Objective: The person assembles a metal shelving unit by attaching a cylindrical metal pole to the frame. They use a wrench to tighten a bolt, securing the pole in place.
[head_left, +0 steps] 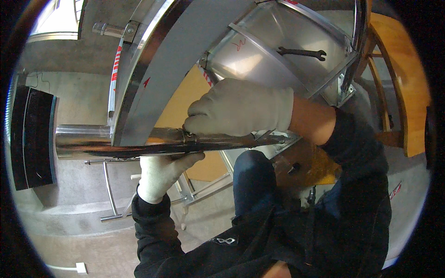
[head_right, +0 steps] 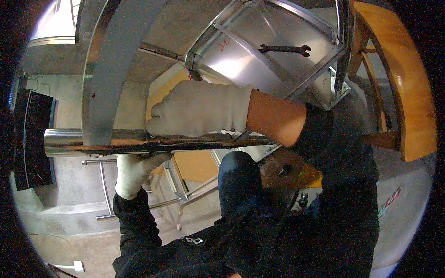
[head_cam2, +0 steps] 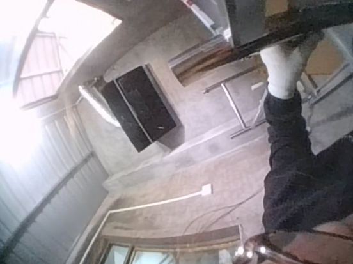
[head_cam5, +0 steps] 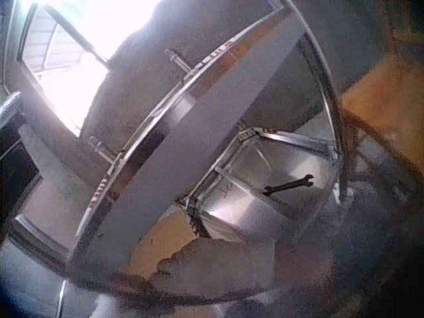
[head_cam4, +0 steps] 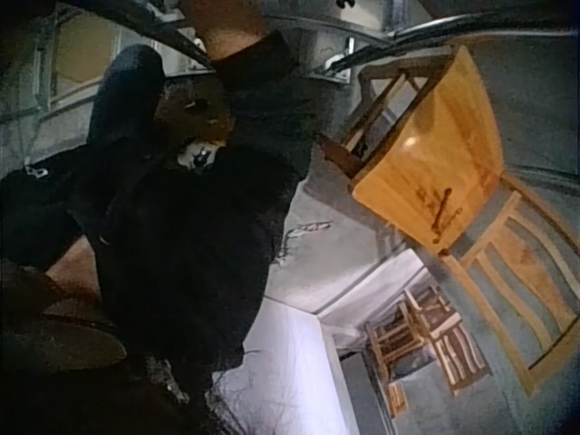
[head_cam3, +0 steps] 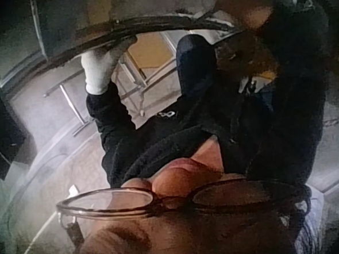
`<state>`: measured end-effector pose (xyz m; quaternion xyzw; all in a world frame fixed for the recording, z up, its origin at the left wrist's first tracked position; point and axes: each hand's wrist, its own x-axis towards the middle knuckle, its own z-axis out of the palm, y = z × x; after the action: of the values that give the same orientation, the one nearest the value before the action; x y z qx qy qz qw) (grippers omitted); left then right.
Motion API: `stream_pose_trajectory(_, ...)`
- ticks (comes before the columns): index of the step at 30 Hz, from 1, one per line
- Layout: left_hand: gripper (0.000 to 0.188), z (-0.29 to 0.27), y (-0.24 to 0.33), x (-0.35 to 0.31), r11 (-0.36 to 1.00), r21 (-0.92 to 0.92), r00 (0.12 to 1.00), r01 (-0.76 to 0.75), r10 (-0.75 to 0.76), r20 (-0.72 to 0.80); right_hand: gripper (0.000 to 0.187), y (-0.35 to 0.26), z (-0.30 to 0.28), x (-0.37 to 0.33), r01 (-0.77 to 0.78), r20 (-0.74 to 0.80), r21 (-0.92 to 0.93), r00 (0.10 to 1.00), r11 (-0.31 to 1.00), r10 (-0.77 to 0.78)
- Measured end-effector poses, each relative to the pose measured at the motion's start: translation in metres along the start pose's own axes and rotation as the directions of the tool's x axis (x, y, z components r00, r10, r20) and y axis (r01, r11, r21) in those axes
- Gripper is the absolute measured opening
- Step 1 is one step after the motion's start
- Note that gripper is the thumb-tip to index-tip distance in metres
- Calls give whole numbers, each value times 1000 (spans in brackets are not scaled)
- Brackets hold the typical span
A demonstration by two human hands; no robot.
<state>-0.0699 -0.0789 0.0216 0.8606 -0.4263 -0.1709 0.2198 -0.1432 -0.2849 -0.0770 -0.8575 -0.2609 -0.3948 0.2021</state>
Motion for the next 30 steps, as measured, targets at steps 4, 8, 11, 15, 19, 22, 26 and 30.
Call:
stream_pose_trajectory(4,26,-1,0,0,1000,19,1000,-4,3,7,19,-2,-1,-1,-26,5,15,1000,1000,26)
stream_pose_trajectory(8,26,-4,0,1,996,89,999,-28,25,35,17,-13,-3,-1,-139,-43,169,988,976,148)
stream_pose_trajectory(11,27,-2,1,1,1000,-6,1000,-19,19,20,20,-20,-4,-1,-219,-30,190,973,957,228)
stream_pose_trajectory(15,28,3,-2,2,997,-48,998,-57,57,-1,24,-36,-2,1,-431,24,271,897,861,441)
stream_pose_trajectory(19,31,1,-15,3,994,-8,994,-106,106,-4,25,-53,-8,11,-577,83,400,797,712,599)
stream_pose_trajectory(22,33,-1,-17,3,987,92,991,-130,131,-9,29,-54,-19,19,-681,230,419,719,600,655)
stream_pose_trajectory(26,35,1,-4,3,971,130,976,-203,212,-57,29,-53,-29,29,-785,478,427,618,450,624)
stream_pose_trajectory(30,30,0,-1,1,933,246,951,-264,294,-97,28,-53,-43,42,-879,620,441,443,180,648)
